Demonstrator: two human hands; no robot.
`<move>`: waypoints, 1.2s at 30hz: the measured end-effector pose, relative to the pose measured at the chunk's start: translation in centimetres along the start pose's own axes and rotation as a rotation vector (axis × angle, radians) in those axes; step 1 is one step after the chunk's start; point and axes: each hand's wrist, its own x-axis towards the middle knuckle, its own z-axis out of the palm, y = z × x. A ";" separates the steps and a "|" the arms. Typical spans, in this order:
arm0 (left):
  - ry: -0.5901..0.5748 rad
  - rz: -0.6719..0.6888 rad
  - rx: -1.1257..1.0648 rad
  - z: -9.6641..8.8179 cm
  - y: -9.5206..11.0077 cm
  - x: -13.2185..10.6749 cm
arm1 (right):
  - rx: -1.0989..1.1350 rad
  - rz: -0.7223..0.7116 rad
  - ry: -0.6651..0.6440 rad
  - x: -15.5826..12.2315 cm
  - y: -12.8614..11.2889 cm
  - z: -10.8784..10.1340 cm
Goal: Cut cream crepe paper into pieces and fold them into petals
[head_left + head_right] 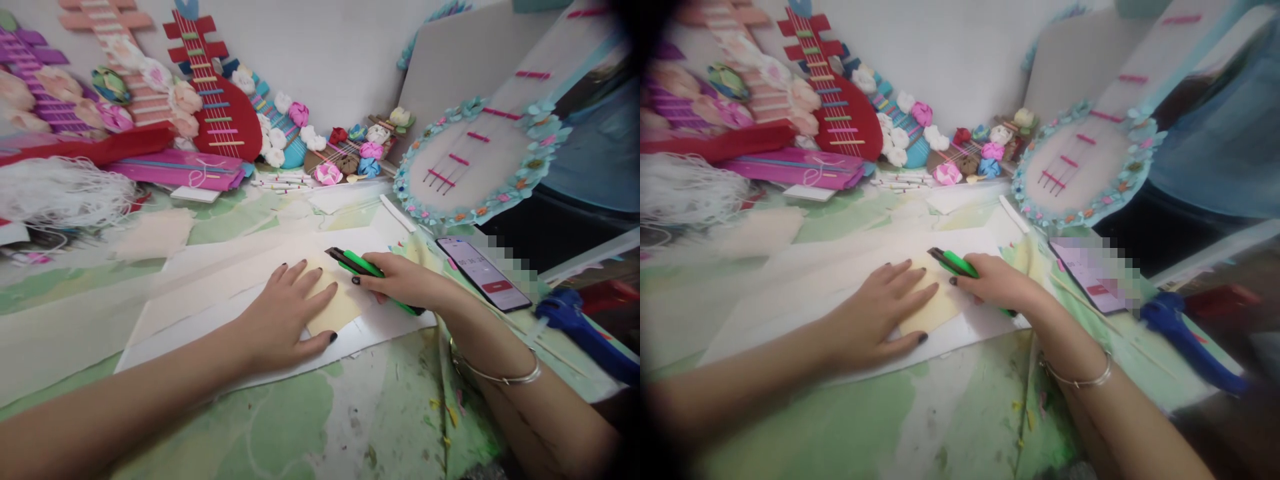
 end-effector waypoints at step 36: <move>-0.051 -0.183 -0.039 0.3 2.4 0.6 | 0.896 -0.120 0.585 2.1 0.3 2.4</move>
